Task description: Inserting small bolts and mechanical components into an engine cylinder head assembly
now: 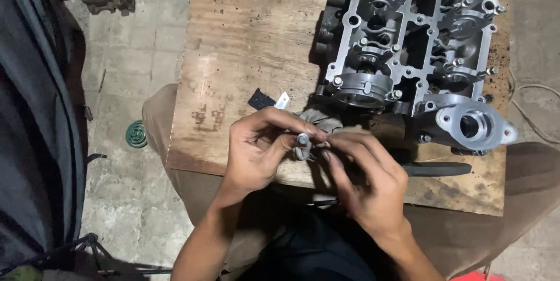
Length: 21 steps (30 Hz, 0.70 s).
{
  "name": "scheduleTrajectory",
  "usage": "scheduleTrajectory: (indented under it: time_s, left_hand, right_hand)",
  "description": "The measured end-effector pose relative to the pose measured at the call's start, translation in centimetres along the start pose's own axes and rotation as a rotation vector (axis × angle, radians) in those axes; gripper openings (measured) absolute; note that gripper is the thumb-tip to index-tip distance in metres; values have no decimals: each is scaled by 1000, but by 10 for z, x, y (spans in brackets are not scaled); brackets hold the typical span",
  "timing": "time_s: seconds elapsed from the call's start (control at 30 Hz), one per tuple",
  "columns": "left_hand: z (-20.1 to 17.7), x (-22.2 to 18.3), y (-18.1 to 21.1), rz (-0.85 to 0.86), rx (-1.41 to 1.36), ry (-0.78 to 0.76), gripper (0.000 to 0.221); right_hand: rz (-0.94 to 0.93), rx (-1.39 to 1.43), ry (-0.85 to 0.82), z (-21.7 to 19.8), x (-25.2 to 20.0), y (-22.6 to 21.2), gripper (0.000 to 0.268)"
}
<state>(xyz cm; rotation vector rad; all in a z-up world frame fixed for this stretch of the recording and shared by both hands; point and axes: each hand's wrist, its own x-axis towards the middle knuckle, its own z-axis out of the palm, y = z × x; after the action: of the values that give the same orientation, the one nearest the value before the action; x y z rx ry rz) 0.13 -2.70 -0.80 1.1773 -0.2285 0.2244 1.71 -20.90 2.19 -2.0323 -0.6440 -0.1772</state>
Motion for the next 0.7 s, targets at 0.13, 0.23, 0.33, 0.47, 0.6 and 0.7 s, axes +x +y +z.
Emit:
scheduleTrajectory:
  time_s: [0.13,0.23,0.33,0.47,0.6,0.7]
  left_hand:
    - [5,4,3,-2,27,-33,11]
    - [10,9,5,6,43,-56,9]
    - [15,16,11,67,150,-44,12]
    - [21,32,24,89,377,62,15]
    - [17,57,34,76,450,78,21]
    - [22,84,40,50,498,70,21]
  right_hand:
    - [9,-17,13,-13,-12,3,12]
    - [25,-1,2,-29,-21,11,6]
    - [-161,-33,-10,-53,-31,27,11]
    - [-272,-77,83,-108,-33,64,7]
    - [-123,-320,98,-165,28,54,14]
    - [-352,-541,72,-197,97,122,16]
